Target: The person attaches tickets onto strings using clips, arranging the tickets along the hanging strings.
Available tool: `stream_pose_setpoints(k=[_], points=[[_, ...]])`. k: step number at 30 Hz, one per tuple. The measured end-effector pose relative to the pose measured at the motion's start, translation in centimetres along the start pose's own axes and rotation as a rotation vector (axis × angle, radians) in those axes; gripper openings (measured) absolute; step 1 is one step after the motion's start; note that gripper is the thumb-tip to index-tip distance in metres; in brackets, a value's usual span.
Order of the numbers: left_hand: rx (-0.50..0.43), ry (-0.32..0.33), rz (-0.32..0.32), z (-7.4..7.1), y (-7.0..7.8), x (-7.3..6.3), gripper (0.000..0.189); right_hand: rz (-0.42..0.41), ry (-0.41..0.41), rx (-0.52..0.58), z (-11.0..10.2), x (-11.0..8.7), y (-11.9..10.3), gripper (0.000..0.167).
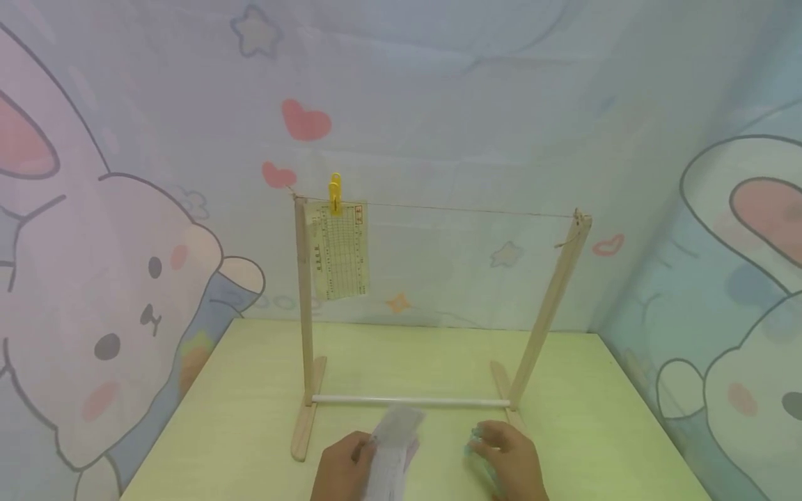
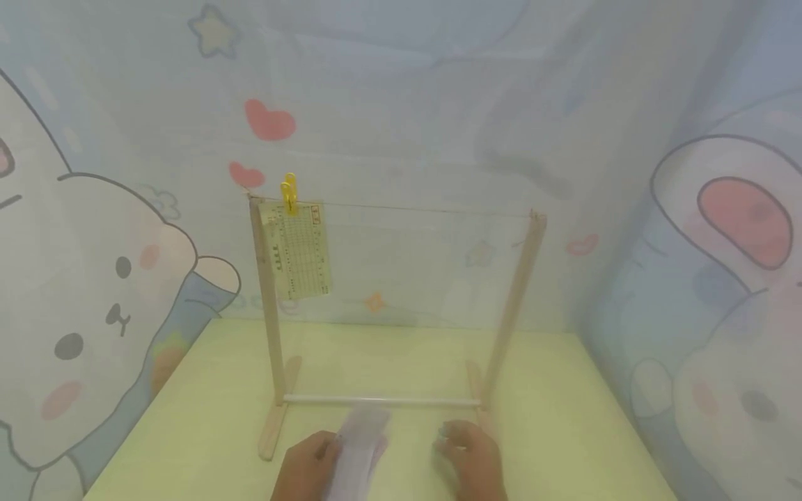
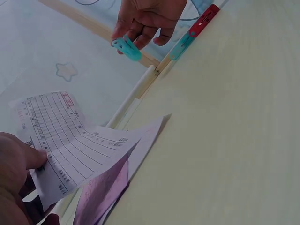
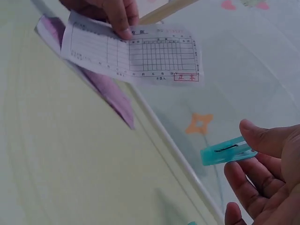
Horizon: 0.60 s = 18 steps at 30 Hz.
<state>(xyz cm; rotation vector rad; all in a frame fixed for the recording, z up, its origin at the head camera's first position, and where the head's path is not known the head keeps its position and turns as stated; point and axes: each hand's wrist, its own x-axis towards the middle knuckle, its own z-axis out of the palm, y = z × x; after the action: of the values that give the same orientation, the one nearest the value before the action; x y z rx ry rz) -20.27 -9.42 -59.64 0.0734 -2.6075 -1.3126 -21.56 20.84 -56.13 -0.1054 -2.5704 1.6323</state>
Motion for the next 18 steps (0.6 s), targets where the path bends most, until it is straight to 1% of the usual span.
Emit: stream_pose_setpoints(k=[2, 4, 6, 8, 10, 12, 15, 18], points=[[-0.067, -0.005, 0.002, -0.3, -0.1, 0.3, 0.009, 0.001, -0.034, 0.063, -0.6, -0.1, -0.9, 0.044], [-0.153, -0.030, -0.014, -1.0, 0.2, 0.6, 0.014, 0.010, -0.062, 0.117, -1.3, 0.0, -2.0, 0.045], [-0.234, -0.052, -0.039, -1.9, 1.0, 0.9, 0.019, -0.013, -0.089, 0.168, -2.0, 0.3, -3.0, 0.041], [-0.295, -0.057, -0.051, -2.8, 2.1, 1.3, 0.022, -0.060, -0.112, 0.216, -2.7, 0.9, -4.5, 0.037], [-0.335, -0.037, -0.021, -3.9, 3.5, 1.8, 0.022, -0.132, -0.136, 0.247, -3.6, 1.5, -6.3, 0.036], [-0.378, -0.013, 0.021, -5.0, 5.0, 2.6, 0.021, -0.190, -0.161, 0.263, -4.6, 2.2, -8.5, 0.037], [-0.454, 0.038, 0.105, -6.9, 7.6, 4.3, 0.020, -0.311, -0.188, 0.262, -6.1, 3.5, -12.2, 0.039], [-0.529, 0.061, 0.166, -8.9, 10.4, 6.1, 0.022, -0.416, -0.189, 0.259, -7.7, 4.6, -16.4, 0.036]])
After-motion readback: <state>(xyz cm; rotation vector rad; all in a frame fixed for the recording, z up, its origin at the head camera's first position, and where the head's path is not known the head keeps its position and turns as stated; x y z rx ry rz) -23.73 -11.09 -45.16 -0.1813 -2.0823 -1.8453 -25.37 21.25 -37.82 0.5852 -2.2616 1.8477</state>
